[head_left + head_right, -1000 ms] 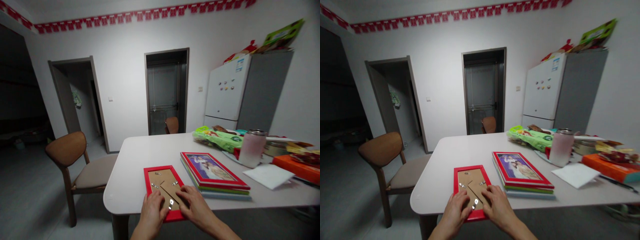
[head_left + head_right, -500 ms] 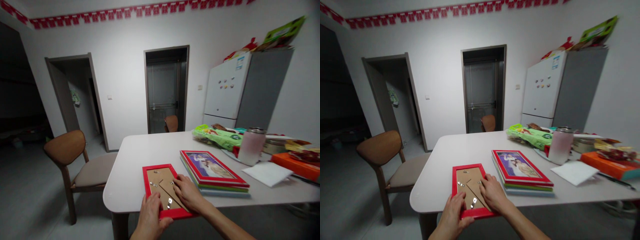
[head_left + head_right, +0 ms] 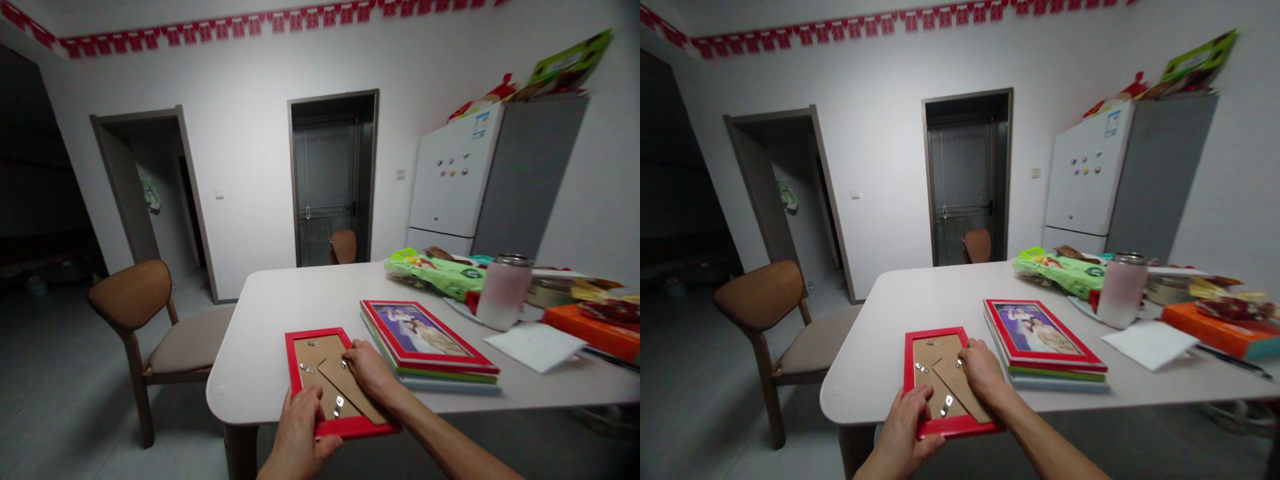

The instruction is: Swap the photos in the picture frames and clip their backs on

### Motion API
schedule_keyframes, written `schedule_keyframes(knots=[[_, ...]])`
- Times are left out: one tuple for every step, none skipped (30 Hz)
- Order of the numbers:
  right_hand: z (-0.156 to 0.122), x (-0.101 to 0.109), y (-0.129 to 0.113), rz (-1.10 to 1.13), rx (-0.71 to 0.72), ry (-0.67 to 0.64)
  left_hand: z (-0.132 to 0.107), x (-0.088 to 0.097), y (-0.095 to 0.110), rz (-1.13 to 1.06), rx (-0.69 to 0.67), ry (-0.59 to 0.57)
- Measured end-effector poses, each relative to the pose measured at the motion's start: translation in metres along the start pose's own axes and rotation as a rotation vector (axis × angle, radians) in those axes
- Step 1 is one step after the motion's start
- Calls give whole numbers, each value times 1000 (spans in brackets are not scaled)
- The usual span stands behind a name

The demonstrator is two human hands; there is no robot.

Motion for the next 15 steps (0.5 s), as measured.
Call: schedule_keyframes(knots=[[0, 0, 0, 7, 3, 3, 0, -1, 1, 18, -6, -16], [0, -1, -1, 12, 8, 5, 1, -3, 2, 41, -17, -38], [-1, -1, -1, 21, 7, 13, 2, -5, 3, 64, -35, -65], [-2, 0, -1, 35, 1, 31, 3, -7, 3, 83, -56, -92], [-4, 0, -1, 54, -12, 56, 3, -9, 3, 96, -73, -112], [-8, 1, -1, 73, -27, 81, 3, -9, 3, 106, -80, -119], [-12, 1, -2, 91, -31, 97, 2, -9, 1, 117, -73, -113], [-17, 1, -4, 103, -22, 102, 1, -9, 0, 132, -59, -99], [-22, 2, -8, 109, -1, 95, -1, -7, -2, 150, -42, -80], [-27, 2, -12, 107, 28, 77, -2, -6, -4, 169, -29, -62], [-32, 2, -16, 105, 55, 57, -3, -4, -5, 183, -24, -49], [-37, 3, -20, 105, 70, 40, -5, -3, -5, 188, -27, -41], [-40, 3, -23, 110, 68, 24, -5, -3, -6, 183, -35, -37], [-41, 4, -25, 117, 55, 5, -6, -3, -6, 170, -39, -33], [-42, 4, -26, 123, 41, -14, -6, -2, -6, 155, -39, -29]])
Point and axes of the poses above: each hand's wrist, its own z-axis towards the middle knuckle, its own x-axis out of the back of the hand, y = z × x, the point moved 4 cm from there along z, towards the middle knuckle, and after that the axes turned 1 degree about z, right-handed, at the moved point
